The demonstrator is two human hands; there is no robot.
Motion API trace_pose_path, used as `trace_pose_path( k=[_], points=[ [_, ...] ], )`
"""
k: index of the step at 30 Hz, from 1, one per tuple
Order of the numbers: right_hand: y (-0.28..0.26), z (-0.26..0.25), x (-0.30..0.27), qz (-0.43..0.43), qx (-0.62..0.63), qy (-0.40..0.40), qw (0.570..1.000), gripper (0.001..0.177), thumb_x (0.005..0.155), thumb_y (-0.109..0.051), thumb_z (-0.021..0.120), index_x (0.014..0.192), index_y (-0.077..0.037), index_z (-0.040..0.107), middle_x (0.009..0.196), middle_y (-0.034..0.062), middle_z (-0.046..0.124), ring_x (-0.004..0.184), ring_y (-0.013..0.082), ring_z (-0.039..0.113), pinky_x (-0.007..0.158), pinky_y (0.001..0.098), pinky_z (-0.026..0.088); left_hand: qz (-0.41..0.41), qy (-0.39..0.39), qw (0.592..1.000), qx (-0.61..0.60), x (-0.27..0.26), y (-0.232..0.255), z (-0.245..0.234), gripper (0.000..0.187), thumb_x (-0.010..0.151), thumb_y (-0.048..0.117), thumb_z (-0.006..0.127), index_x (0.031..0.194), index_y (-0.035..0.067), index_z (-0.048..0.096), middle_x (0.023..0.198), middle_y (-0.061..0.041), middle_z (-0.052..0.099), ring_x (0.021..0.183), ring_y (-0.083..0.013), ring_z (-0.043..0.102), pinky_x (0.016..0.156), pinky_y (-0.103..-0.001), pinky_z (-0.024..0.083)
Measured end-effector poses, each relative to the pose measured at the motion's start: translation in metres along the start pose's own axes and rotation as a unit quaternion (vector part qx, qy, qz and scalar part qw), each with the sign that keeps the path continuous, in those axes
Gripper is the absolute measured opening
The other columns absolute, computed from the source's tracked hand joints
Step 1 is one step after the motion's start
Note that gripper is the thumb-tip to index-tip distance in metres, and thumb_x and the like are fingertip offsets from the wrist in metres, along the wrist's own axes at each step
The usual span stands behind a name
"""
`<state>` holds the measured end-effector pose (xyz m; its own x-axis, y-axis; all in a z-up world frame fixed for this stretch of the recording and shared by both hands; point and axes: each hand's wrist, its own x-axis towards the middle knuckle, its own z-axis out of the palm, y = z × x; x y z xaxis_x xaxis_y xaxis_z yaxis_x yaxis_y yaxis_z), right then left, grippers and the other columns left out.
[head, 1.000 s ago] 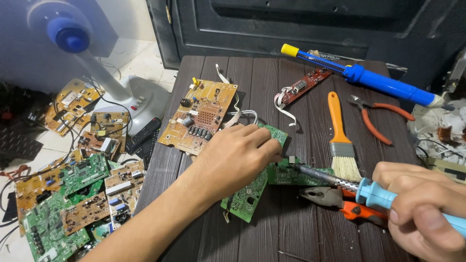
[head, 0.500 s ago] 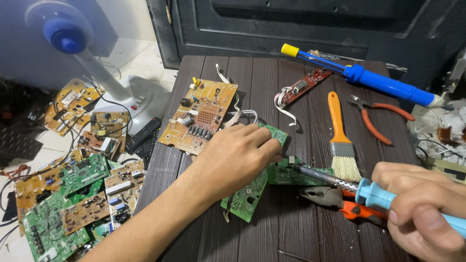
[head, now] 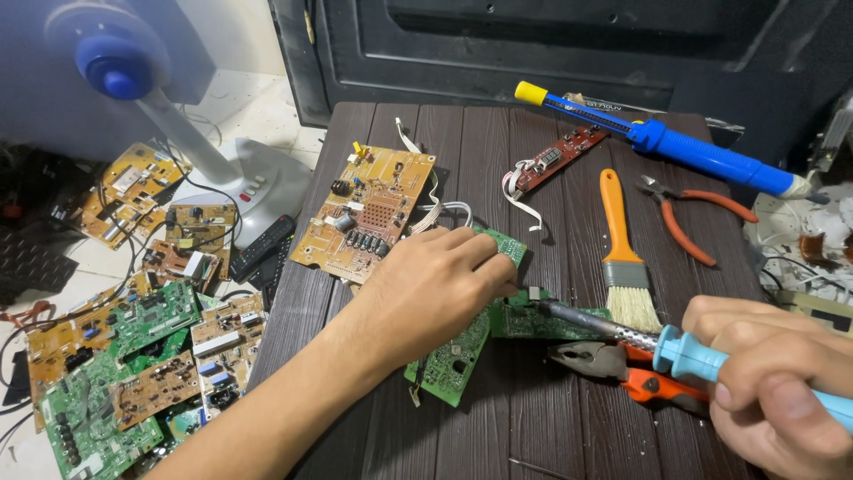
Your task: The person uses a soldering iron to work on a green circuit board held in their left hand. They apply the hot tip to various points on the board while manipulating a thin wire or component with their fingers. The workspace is cluttered with other electronic parts and tools.
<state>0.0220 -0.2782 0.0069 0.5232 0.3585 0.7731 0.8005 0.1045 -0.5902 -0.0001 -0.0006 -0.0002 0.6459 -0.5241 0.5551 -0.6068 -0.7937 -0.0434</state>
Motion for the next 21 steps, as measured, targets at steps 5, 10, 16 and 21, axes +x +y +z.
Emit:
trace_pose_path(
  k=[5,10,16,21],
  points=[
    [-0.005,0.004,0.006,-0.012,-0.012,-0.006,1.0,0.041,0.098,-0.031,0.034,0.061,-0.015,0.037,0.046,0.0008,0.023,0.047,0.0169,0.012,0.052,0.0345,0.02,0.0,0.0,1.0,0.001,0.0,0.0,-0.001,0.021,0.099,0.025,0.071,0.087,0.012,0.06,0.077,-0.003,0.056,0.073,-0.0258,0.059,0.062,-0.041,0.046],
    [-0.004,0.001,0.003,-0.005,-0.002,-0.009,1.0,0.039,0.097,-0.031,0.035,0.061,-0.016,0.039,0.046,0.0005,0.026,0.046,0.0166,0.014,0.052,0.0342,0.023,-0.002,0.0,1.0,0.0,0.0,0.001,-0.002,0.021,0.099,0.025,0.072,0.087,0.012,0.06,0.077,-0.003,0.056,0.073,-0.0256,0.059,0.061,-0.041,0.046],
    [0.007,-0.007,-0.004,-0.024,-0.013,-0.013,1.0,0.042,0.105,-0.037,0.033,0.067,-0.02,0.04,0.045,-0.0034,0.029,0.043,0.0141,0.016,0.048,0.0311,0.027,-0.003,0.001,1.0,0.006,0.001,0.0,-0.005,0.021,0.1,0.025,0.07,0.088,0.011,0.061,0.078,-0.003,0.058,0.076,-0.0263,0.059,0.061,-0.042,0.047],
    [0.004,-0.01,0.0,-0.031,-0.032,-0.047,0.998,0.041,0.106,-0.033,0.031,0.068,-0.02,0.04,0.047,-0.003,0.029,0.045,0.0164,0.015,0.049,0.0321,0.026,-0.011,0.007,0.999,0.031,0.001,0.001,-0.006,0.026,0.1,0.028,0.073,0.085,0.012,0.058,0.077,-0.003,0.058,0.073,-0.0254,0.06,0.061,-0.04,0.047]
  ],
)
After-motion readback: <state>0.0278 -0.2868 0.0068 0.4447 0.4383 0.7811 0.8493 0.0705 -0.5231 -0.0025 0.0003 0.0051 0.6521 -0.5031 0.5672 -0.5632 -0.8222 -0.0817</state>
